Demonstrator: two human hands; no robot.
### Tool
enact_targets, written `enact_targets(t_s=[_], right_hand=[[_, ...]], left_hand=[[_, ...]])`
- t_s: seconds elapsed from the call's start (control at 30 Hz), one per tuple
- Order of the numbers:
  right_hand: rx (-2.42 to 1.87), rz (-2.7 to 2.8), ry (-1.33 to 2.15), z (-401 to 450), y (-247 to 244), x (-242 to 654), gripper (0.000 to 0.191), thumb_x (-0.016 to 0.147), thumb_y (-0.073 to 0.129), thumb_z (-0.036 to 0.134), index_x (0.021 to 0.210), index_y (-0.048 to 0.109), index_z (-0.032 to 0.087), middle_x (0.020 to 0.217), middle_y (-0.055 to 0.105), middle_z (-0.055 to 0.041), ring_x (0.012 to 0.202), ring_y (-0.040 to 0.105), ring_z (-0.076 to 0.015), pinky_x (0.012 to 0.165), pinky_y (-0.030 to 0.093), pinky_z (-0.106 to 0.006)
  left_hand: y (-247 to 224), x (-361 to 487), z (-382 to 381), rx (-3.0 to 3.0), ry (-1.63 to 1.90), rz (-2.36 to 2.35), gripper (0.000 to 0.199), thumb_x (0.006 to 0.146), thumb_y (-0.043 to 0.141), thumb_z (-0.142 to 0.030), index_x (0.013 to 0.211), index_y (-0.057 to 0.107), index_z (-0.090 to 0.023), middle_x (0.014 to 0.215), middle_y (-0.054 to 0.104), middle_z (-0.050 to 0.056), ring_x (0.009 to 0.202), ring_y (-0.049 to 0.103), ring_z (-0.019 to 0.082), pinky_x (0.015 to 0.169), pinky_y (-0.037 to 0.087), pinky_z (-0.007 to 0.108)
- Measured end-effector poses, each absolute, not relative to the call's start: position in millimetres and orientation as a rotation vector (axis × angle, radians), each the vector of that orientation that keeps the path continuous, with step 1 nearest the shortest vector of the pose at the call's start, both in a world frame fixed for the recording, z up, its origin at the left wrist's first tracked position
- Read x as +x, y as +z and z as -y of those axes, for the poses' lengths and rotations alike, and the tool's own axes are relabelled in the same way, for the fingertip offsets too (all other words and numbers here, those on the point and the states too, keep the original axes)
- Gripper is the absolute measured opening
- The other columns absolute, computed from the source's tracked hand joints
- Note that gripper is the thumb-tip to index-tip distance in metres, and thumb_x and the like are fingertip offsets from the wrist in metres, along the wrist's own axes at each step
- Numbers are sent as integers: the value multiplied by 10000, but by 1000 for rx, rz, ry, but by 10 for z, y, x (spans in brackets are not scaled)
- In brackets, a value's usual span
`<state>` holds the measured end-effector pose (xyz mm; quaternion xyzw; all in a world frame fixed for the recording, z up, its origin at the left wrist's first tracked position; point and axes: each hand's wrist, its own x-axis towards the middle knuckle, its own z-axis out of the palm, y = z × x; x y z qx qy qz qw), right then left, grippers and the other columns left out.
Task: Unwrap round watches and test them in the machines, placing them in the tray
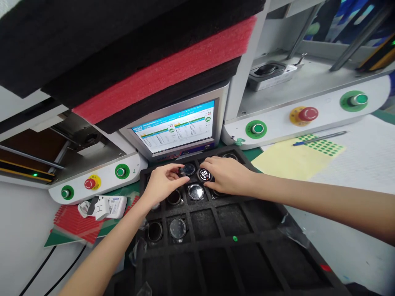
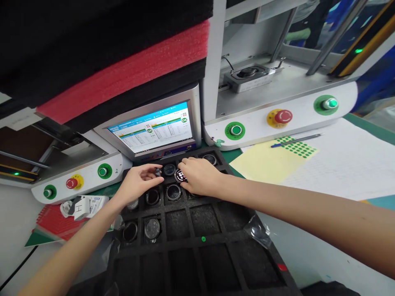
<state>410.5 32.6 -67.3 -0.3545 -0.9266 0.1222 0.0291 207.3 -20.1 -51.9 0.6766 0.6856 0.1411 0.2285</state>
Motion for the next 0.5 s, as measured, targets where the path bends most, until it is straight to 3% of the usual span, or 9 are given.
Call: enact_targets(t_s=[0.13, 0.27, 0.37, 0.43, 0.5], right_hand=[[-1076, 2871, 412, -374, -685, 4081, 255, 827, 727, 242, 1039, 675, 108, 1063, 695, -124, 1038, 658, -285, 862, 549, -396], [-1078, 2832, 414, -351, -753, 4034, 265, 801, 752, 257, 1020, 697, 119, 1025, 713, -105, 982, 683, -271, 809, 570, -368], [-1060, 2754, 362, -322, -774, 4196, 398, 730, 819, 285, 1088, 701, 158, 1088, 720, -94, 1020, 684, -275, 833, 578, -363], [-1115, 2659, 293, -404, -738, 4467, 432, 693, 854, 284, 1093, 716, 195, 1113, 727, -89, 1027, 690, -274, 850, 574, -360], [-1289, 2491, 186, -630, -646, 4813, 241, 732, 836, 301, 934, 762, 193, 998, 756, -110, 895, 721, -253, 746, 559, -335]], left_hand=[[-655, 1935, 294, 1839, 551, -1768, 297, 790, 711, -216, 1065, 659, -116, 979, 768, 94, 860, 735, 191, 786, 588, 286], [-765, 1903, 412, 1949, 563, -1716, 376, 712, 769, -167, 1079, 689, -156, 1126, 743, 96, 1062, 687, 230, 984, 523, 375], [-696, 1764, 520, 2051, 539, -1722, 472, 658, 811, -199, 1116, 697, -221, 1236, 711, 60, 1170, 636, 240, 1053, 475, 381], [-557, 1498, 569, 2066, 542, -1848, 345, 713, 771, -235, 1054, 717, -247, 1224, 720, 34, 1163, 641, 230, 1051, 474, 365], [-358, 1080, 559, 2000, 576, -2133, 142, 847, 628, -239, 950, 724, -216, 1099, 758, 55, 1062, 683, 229, 996, 503, 377]])
